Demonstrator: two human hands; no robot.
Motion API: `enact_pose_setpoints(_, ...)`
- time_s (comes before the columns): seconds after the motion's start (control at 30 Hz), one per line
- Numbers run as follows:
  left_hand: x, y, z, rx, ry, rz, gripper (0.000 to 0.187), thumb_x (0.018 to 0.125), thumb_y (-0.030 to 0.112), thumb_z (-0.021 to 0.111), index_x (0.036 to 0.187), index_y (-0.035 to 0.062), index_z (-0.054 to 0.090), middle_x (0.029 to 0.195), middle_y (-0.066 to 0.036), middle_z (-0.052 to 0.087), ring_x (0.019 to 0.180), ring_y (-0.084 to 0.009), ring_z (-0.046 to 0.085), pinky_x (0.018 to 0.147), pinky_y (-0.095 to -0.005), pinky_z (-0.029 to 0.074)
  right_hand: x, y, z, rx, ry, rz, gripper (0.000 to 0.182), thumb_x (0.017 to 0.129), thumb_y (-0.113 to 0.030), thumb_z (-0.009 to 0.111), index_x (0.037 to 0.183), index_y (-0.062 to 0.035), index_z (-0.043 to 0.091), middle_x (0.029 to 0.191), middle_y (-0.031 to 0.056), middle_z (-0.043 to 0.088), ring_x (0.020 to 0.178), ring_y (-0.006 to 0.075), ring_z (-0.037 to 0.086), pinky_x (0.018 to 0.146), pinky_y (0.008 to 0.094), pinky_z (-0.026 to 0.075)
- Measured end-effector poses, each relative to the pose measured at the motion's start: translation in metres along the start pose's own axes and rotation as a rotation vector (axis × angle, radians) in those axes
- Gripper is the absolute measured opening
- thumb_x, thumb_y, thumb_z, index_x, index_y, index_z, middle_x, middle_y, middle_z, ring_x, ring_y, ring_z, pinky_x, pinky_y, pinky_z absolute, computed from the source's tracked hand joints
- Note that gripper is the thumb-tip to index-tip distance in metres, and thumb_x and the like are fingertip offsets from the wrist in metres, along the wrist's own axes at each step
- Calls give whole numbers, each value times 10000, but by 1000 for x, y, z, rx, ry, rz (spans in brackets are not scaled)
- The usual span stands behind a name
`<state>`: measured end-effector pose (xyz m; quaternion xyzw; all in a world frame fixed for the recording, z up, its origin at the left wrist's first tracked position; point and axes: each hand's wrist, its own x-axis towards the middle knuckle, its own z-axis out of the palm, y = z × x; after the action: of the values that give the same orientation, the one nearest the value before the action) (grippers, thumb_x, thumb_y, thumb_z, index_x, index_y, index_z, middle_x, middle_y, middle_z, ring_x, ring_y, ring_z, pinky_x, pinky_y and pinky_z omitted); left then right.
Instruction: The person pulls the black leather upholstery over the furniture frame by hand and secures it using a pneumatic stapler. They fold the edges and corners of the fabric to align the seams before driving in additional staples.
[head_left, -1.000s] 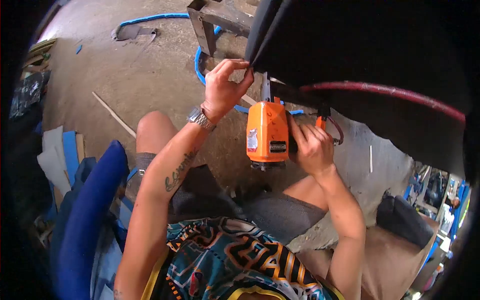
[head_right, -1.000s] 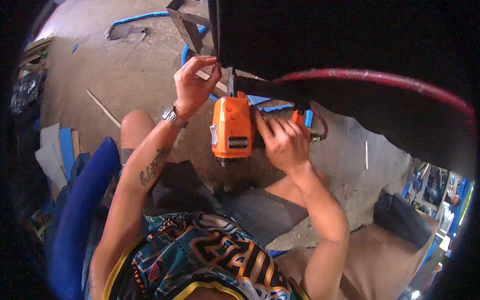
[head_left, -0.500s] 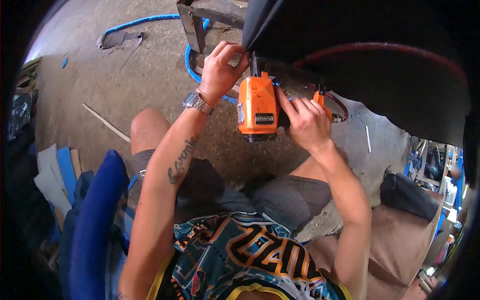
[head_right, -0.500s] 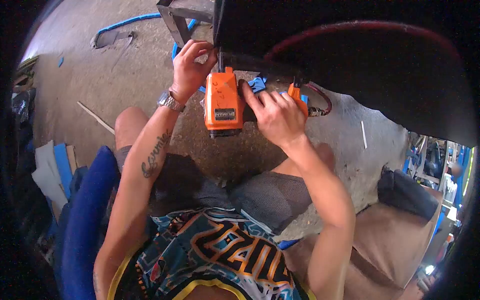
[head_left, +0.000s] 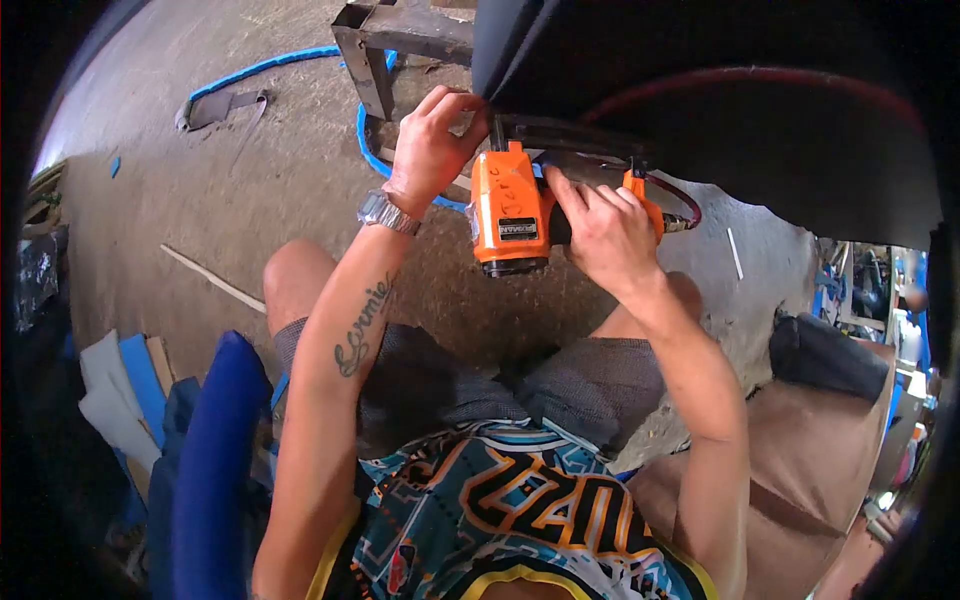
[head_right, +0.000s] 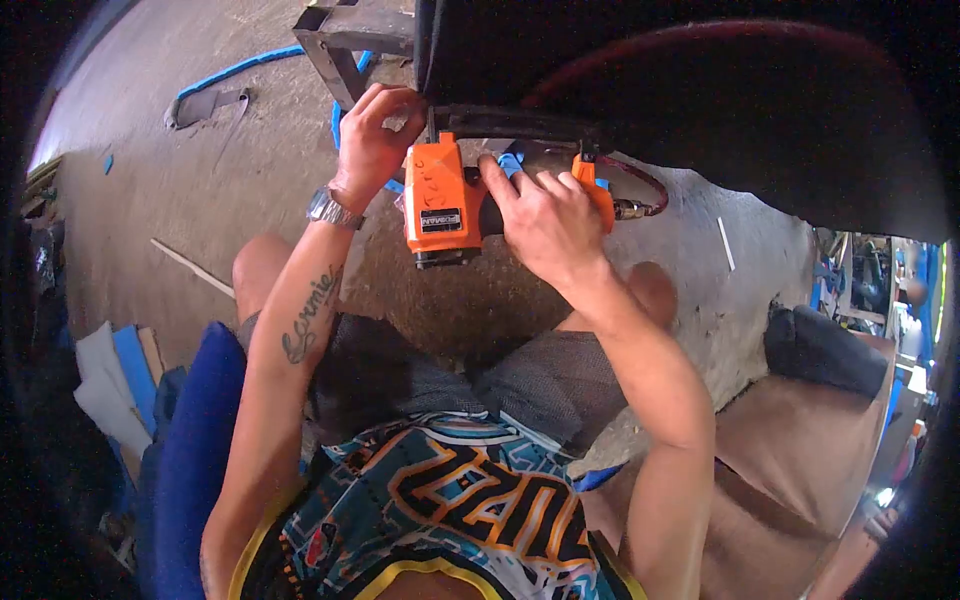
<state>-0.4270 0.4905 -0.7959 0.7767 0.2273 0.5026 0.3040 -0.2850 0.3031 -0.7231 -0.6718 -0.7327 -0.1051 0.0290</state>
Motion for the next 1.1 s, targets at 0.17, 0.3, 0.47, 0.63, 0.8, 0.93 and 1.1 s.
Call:
enact_pose_setpoints(0.17, -1, -2, 1, 50, -6, -12, 159, 756, 13, 723, 902, 41, 663, 870, -89, 665, 768, -210, 678, 682, -296, 541, -2, 2, 0, 9, -36, 17, 627, 661, 1, 621, 1276, -76, 529, 892, 110, 647, 850, 264, 633, 785, 361, 477)
enact_pose_setpoints(0.3, 0, -3, -3, 25, -28, -6, 142, 761, 17, 719, 889, 35, 661, 875, -89, 668, 767, -215, 677, 684, -296, 539, 3, 0, -1, -17, 79, -2, 440, 782, -51, 550, 1217, -115, 563, 826, 87, 647, 804, 244, 648, 721, 359, 482)
enact_pose_setpoints(0.47, 0, -1, -1, 49, -10, 2, 129, 767, 25, 715, 883, 34, 659, 878, -92, 668, 780, -221, 677, 687, -298, 537, 0, -1, -2, 4, -1, 52, 436, 777, -46, 555, 1206, -115, 564, 817, 93, 645, 811, 256, 653, 727, 370, 486)
enact_pose_setpoints(0.63, 1, 3, -3, 59, -51, -19, 144, 770, 33, 721, 903, 38, 667, 886, -93, 666, 791, -226, 676, 706, -302, 535, -3, -1, -2, 31, -7, 62, 578, 691, -20, 611, 1259, -87, 533, 853, 126, 647, 843, 282, 643, 779, 381, 487)
enact_pose_setpoints(0.8, 1, 3, -4, 32, -61, -6, 143, 790, 54, 727, 918, 32, 670, 894, -94, 667, 813, -217, 674, 732, -295, 530, -24, 1, 6, 46, -31, 39, 511, 761, -54, 567, 1270, -94, 530, 856, 104, 659, 830, 261, 655, 746, 378, 491)
enact_pose_setpoints(0.93, -1, -14, 2, -74, -41, -68, 220, 759, 136, 795, 881, 22, 652, 884, -83, 657, 834, -198, 655, 746, -303, 525, -63, -2, 35, 97, -161, 84, 557, 738, -74, 591, 1291, -86, 521, 921, 126, 664, 875, 287, 650, 802, 396, 493)
enact_pose_setpoints(1.1, 10, -26, 18, -14, 61, -14, 365, 682, 219, 851, 824, 25, 577, 810, -116, 595, 734, -277, 612, 659, -345, 496, -100, -23, 88, 262, -430, 241, 668, 675, -90, 696, 1311, -125, 496, 974, 149, 661, 915, 352, 633, 799, 444, 513)
